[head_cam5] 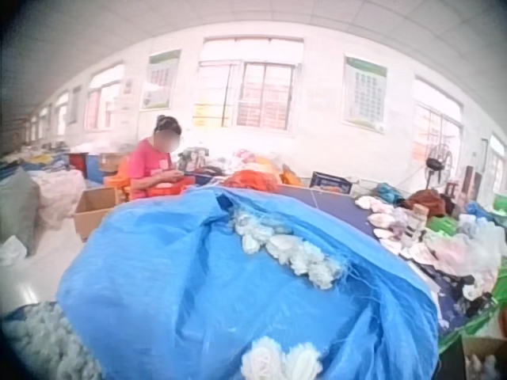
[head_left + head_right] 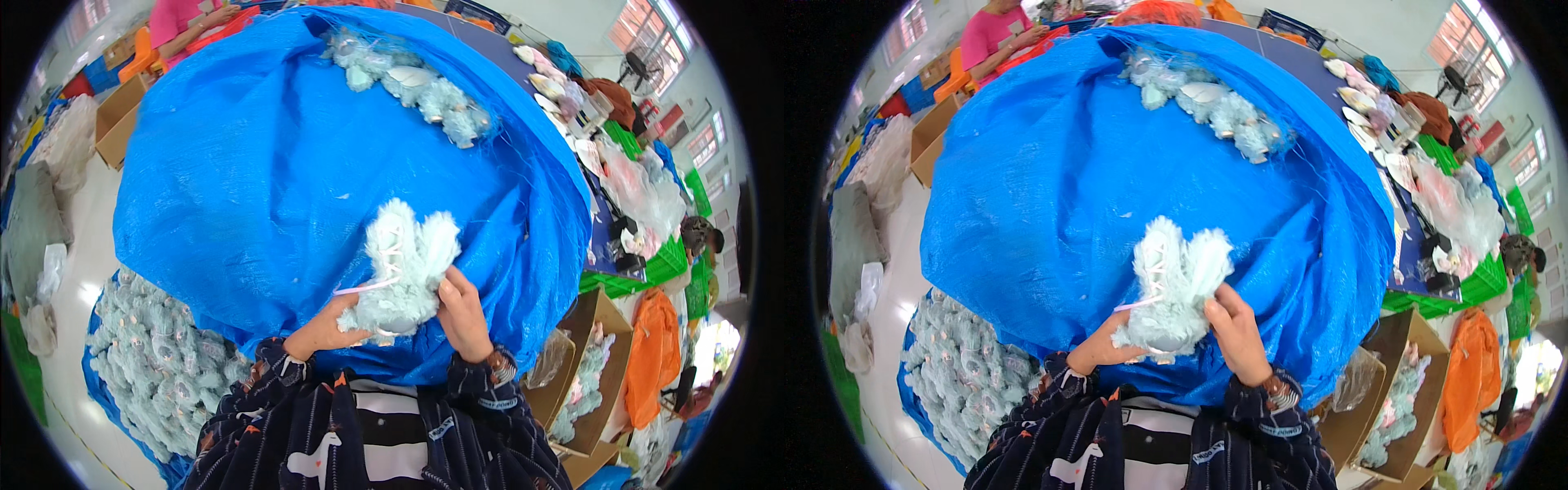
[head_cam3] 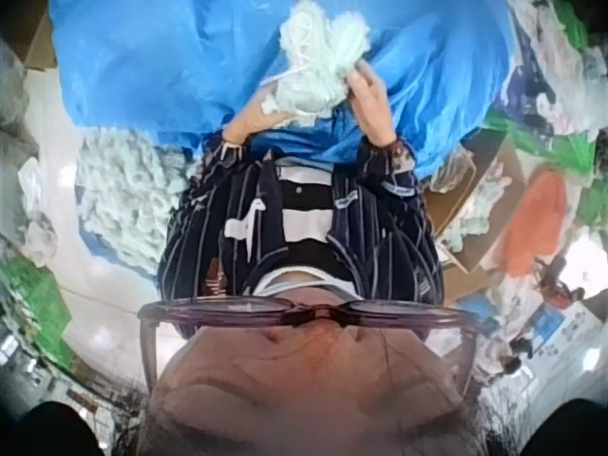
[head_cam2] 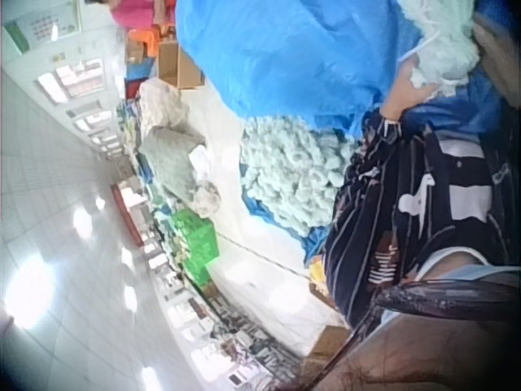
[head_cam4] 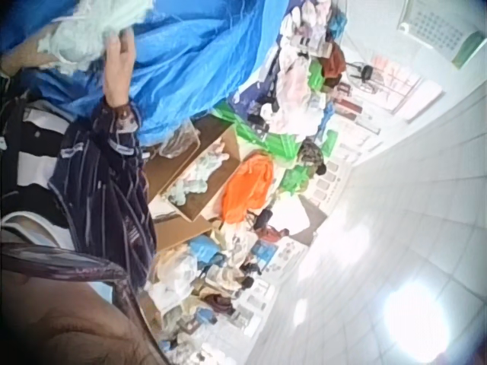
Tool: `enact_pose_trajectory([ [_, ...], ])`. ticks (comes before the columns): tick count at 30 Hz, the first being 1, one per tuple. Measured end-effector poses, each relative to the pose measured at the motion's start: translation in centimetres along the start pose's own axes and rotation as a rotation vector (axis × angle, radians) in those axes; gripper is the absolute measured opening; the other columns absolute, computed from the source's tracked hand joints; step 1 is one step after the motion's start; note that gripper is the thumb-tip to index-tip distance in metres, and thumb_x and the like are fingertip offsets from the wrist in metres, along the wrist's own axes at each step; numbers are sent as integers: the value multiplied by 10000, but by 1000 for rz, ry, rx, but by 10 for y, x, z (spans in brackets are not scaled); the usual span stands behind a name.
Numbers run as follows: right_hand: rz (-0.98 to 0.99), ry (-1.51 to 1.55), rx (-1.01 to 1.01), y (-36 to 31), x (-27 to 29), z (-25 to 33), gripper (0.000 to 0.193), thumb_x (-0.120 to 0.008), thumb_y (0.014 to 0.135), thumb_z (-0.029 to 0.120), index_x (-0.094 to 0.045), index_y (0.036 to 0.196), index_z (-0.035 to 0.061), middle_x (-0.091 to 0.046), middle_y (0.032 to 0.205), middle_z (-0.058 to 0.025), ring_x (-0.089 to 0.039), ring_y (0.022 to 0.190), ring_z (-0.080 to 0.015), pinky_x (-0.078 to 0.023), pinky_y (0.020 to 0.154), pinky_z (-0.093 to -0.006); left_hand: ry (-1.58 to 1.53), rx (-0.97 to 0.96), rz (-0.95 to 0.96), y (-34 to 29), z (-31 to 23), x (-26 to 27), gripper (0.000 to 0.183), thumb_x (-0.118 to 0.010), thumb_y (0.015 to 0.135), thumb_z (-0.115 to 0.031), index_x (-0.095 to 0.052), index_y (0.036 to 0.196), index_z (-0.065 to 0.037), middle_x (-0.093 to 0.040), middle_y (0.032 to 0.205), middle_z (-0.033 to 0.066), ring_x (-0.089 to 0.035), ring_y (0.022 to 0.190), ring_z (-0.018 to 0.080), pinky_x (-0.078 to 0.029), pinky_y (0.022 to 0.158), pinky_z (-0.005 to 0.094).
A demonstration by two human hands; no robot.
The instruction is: The person repeatedly picks up light blue stuffed bunny toys from a blue tarp, adjusts their ears and bodies, and places them into a cardboard box. The person also briefly handles a small yellow card with red dots.
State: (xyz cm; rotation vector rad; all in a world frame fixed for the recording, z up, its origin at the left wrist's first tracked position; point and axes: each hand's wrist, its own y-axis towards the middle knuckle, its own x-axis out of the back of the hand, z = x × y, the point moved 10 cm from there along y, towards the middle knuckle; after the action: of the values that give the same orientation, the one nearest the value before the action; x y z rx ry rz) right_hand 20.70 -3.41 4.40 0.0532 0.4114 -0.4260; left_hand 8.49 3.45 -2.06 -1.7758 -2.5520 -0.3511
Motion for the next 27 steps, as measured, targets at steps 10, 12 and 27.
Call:
enact_pose_trajectory([
  [10,-189,-219,135,11,24,6,208,-629,769,44,-579,966,0,-607,899,-34,-546,797,-91,-434,686,-236,-367,172,-12,5,3,-16,614,-669,719,-70,-377,1252,9,-488,1188,111,-464,1089,176,-357,922,320],
  [12,-221,-477,195,11,25,14,188,-637,768,58,-588,937,-7,-610,855,-26,-541,763,-83,-431,665,-232,-354,179,-25,7,3,-15,595,-665,720,-61,-388,1242,9,-506,1163,99,-476,1066,164,-365,914,314],
  [27,-35,-3,-399,11,-1,-35,337,-613,782,73,-546,1111,34,-561,1091,-83,-544,960,-159,-449,792,-283,-418,243,194,-1,14,-33,574,-651,752,-110,-387,1251,-5,-481,1191,94,-444,1081,157,-329,939,296],
])
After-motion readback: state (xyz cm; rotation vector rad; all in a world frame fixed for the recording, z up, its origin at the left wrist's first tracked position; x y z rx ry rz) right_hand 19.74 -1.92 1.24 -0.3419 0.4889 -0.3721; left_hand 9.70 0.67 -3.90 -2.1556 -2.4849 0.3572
